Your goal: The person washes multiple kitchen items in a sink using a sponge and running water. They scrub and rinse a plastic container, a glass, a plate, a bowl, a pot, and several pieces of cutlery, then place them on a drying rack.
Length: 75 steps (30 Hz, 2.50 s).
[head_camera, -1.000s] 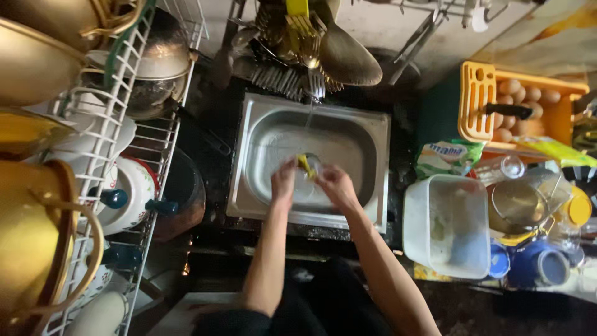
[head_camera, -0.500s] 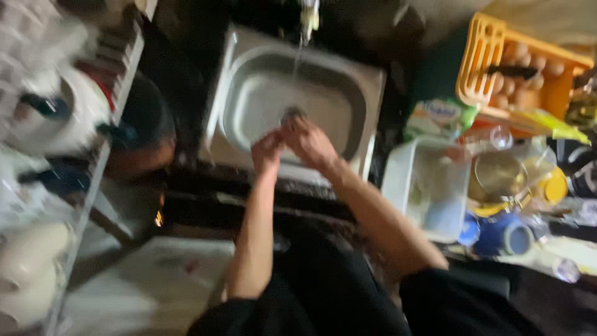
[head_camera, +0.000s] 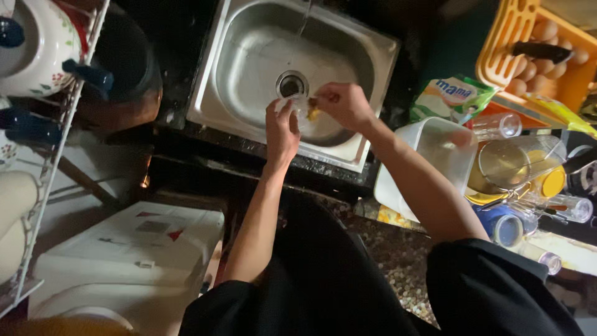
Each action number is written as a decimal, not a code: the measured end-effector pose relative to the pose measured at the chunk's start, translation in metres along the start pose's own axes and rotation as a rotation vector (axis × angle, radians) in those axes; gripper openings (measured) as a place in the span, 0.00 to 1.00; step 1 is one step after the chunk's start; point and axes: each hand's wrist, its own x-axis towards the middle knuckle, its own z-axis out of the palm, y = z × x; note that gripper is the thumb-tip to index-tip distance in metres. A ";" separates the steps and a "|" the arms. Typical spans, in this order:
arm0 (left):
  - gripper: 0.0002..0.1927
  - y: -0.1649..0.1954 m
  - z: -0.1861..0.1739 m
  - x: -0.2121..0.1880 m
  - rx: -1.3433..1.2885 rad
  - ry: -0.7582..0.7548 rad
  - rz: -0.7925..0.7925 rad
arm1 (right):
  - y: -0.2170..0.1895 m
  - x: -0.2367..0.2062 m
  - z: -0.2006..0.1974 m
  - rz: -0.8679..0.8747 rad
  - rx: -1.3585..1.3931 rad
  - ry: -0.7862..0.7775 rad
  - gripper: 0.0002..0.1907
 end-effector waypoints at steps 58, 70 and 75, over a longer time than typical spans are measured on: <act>0.19 -0.079 -0.140 -0.003 0.256 0.221 0.011 | -0.057 0.134 0.226 0.020 0.355 0.023 0.08; 0.18 -0.072 -0.139 -0.016 0.228 0.168 -0.051 | -0.063 0.155 0.226 -0.065 0.459 0.310 0.07; 0.18 -0.071 -0.139 -0.017 0.212 0.177 -0.049 | -0.058 0.157 0.218 0.056 0.445 0.149 0.10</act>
